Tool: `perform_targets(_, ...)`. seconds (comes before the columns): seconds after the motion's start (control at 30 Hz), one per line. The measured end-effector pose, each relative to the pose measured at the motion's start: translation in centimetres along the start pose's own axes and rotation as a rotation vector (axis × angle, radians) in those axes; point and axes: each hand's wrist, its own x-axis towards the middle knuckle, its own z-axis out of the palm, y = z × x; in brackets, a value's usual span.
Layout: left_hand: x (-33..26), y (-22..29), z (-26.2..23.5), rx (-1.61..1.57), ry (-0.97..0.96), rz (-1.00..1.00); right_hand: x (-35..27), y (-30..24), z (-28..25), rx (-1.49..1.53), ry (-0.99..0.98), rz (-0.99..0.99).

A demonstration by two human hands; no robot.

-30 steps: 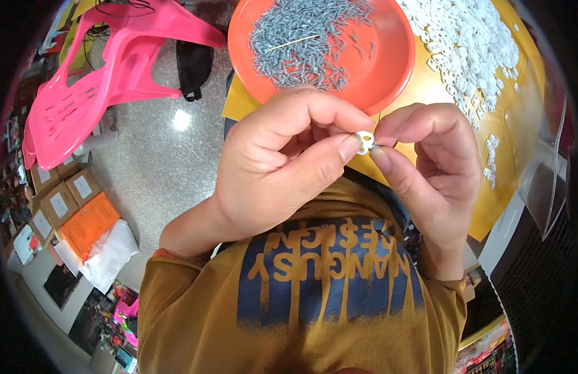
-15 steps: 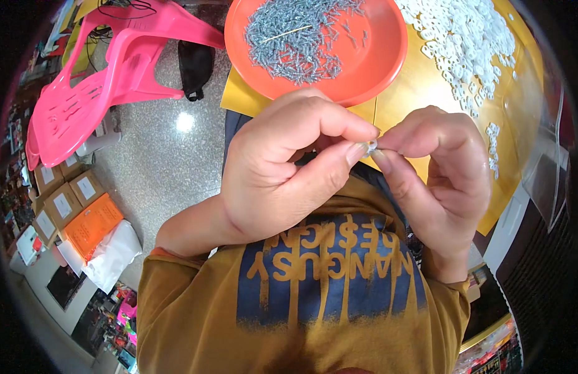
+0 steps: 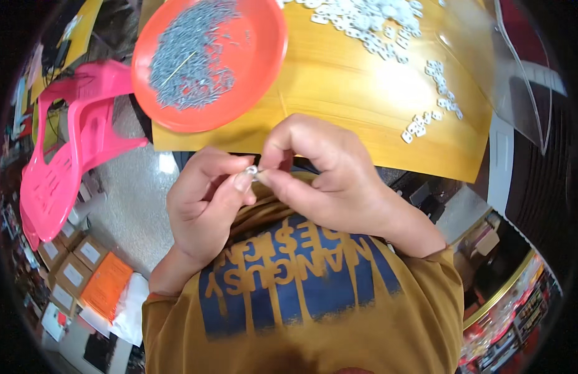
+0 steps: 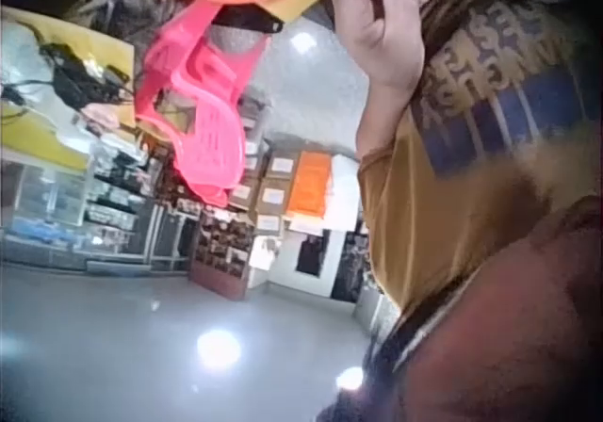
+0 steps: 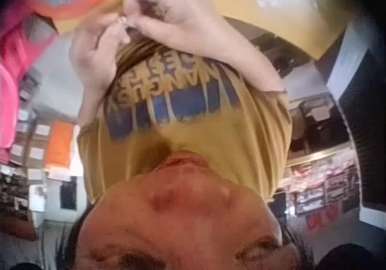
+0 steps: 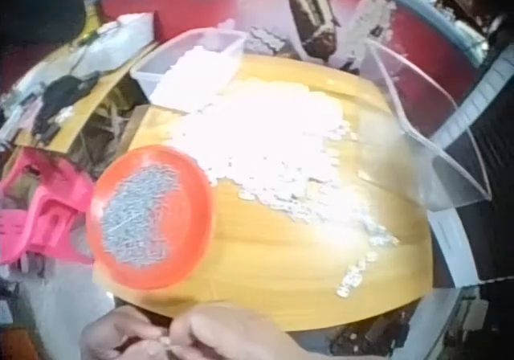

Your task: The person is manually assembling small white plastic components by inserting metal springs and pins.

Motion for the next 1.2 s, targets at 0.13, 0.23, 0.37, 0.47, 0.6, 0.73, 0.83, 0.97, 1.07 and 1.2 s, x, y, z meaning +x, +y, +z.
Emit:
perform_targets(0.13,0.2,-0.6,0.8,-0.032,-0.017,-0.098,-1.3,0.9,-0.2,0.070,0.028,0.079)
perform_targets(0.23,0.4,-0.6,1.6,-0.046,0.016,-0.178,-1.9,1.1,-0.8,0.034,0.043,0.069)
perform_targets(0.37,0.9,-0.9,2.8,-0.250,0.052,-0.267,-2.6,1.4,-1.2,-0.005,0.104,0.036)
perform_targets(0.47,1.3,-1.0,3.5,-0.358,0.061,-0.284,-3.1,1.1,-1.4,-0.005,0.160,0.050)
perform_targets(0.6,1.6,-0.9,3.3,-0.425,0.054,-0.306,-3.3,0.8,-2.3,-0.079,0.196,0.064)
perform_targets(0.73,1.6,-0.9,2.9,-0.497,0.044,-0.304,-3.1,1.1,-4.3,-0.374,0.307,0.029)
perform_targets(0.83,1.4,-1.0,2.8,-0.497,0.061,-0.313,-2.0,2.1,-6.1,-0.634,0.362,-0.005)
perform_targets(0.97,1.1,-1.0,2.7,-0.508,0.083,-0.352,0.0,2.6,-7.8,-0.966,0.388,-0.120)
perform_targets(1.07,1.0,-1.0,3.0,-0.495,0.101,-0.340,1.7,4.5,-7.9,-1.075,0.392,-0.103)
perform_targets(1.2,0.8,-1.6,3.0,-0.481,0.080,-0.305,4.2,5.2,-7.6,-1.094,0.432,-0.138)
